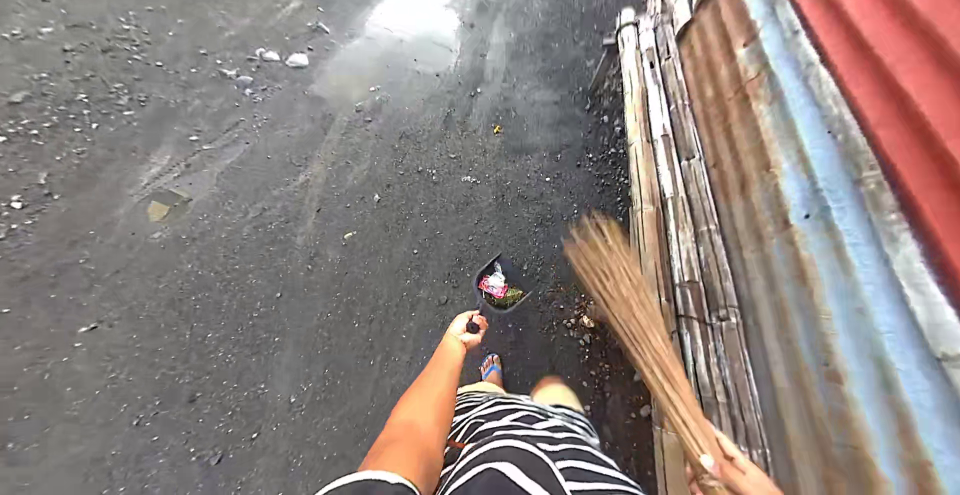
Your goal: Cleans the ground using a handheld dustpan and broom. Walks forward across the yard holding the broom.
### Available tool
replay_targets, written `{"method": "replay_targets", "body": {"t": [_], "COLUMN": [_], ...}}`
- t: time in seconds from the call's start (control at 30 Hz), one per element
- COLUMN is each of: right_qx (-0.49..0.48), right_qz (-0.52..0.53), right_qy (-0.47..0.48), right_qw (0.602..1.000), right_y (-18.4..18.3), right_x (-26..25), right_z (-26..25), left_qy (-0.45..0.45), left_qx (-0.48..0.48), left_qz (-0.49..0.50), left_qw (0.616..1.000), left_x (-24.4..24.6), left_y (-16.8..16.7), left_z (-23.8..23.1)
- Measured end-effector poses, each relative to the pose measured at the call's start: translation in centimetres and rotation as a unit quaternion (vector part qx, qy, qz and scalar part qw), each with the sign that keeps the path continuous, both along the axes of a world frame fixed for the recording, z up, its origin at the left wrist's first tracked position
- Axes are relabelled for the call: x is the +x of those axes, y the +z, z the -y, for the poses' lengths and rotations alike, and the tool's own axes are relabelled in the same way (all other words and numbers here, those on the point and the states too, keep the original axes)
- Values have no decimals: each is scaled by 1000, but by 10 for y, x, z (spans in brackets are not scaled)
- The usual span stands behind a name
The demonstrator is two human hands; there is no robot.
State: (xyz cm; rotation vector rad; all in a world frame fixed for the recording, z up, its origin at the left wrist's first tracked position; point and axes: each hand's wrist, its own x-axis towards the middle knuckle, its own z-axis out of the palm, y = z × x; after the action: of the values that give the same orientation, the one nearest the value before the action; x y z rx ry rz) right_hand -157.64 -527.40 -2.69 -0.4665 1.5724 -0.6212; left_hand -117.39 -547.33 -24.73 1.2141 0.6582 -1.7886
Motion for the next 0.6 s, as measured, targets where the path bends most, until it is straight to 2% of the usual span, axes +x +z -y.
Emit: {"method": "replay_targets", "body": {"t": [0.17, 0.33, 0.5, 0.6], "right_qx": [9, 7, 40, 76], "right_qz": [-19, 21, 69, 90], "right_qy": [-32, -39, 15, 30], "right_qw": [999, 999, 997, 993], "right_y": [3, -18, -26, -23], "right_x": [-31, -62, -64, -52], "right_z": [112, 258, 434, 531], "left_qy": [42, 84, 167, 212], "left_qx": [3, 11, 16, 23], "left_qz": [2, 33, 5, -6], "left_qw": [999, 996, 986, 977], "left_x": [-9, -13, -23, -23], "left_y": [-14, -36, -7, -4], "left_z": [116, 222, 327, 382]}}
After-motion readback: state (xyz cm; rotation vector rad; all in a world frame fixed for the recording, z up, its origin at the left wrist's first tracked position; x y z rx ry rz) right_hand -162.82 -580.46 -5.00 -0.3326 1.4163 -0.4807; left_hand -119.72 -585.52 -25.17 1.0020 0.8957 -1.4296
